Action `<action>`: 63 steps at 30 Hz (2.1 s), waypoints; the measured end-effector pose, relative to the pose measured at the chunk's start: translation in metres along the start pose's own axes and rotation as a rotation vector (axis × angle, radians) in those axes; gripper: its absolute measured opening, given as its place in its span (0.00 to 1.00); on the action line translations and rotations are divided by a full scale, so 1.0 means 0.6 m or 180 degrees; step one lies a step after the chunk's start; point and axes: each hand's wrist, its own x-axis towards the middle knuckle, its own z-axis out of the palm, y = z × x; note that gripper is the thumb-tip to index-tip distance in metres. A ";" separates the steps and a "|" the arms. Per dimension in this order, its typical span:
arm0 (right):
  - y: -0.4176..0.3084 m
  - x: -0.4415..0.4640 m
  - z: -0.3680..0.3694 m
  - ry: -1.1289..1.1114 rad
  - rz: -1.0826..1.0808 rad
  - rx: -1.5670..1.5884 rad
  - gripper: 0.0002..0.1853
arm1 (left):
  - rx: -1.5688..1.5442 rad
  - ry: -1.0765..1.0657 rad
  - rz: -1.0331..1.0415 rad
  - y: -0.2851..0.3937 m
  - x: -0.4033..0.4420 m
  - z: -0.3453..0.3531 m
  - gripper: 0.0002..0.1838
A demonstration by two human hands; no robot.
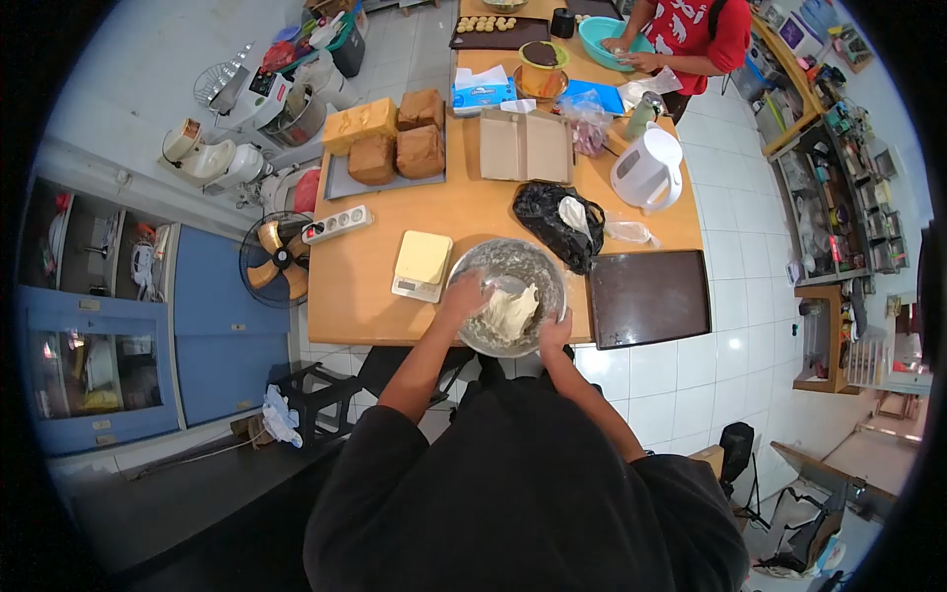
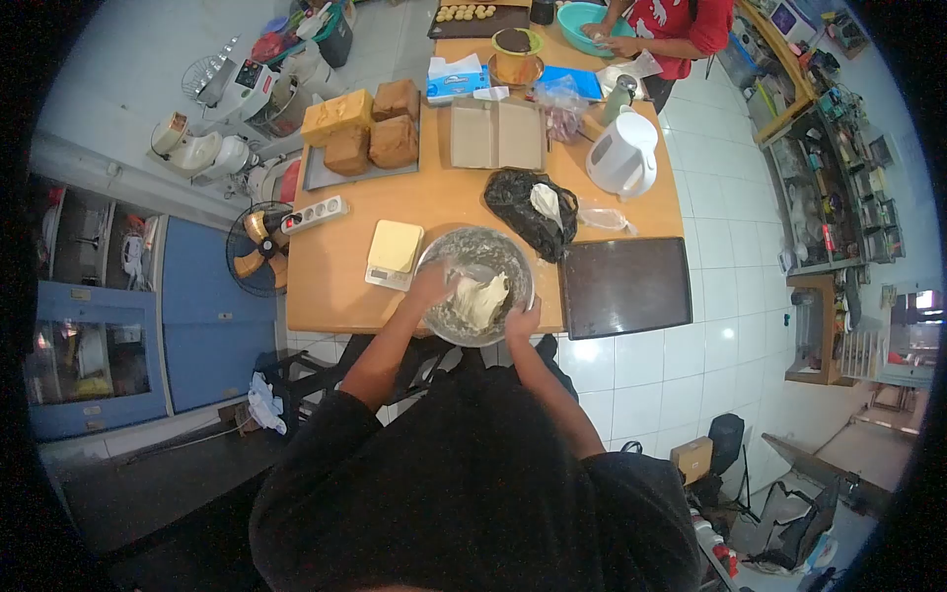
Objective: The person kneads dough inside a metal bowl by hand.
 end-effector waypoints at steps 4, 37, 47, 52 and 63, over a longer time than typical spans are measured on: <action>0.059 0.007 0.040 0.0354 0.0609 0.0689 0.16 | 0.1942 0.0552 0.1075 -0.065 -0.005 0.109 0.37; 0.045 -0.039 0.013 -0.0527 0.0425 -0.0345 0.29 | 0.0330 0.0369 -0.0235 0.114 0.065 -0.052 0.13; 0.025 -0.076 -0.023 -0.2707 0.3343 0.1228 0.27 | 0.0919 -0.0617 0.0369 0.003 0.077 0.059 0.25; 0.043 0.008 -0.033 -0.0426 0.1273 0.0445 0.32 | 0.1208 -0.0445 0.0320 0.014 0.037 0.080 0.32; 0.073 -0.006 0.017 0.0480 0.0686 0.1094 0.20 | 0.0290 0.0436 -0.1018 0.099 -0.005 0.109 0.25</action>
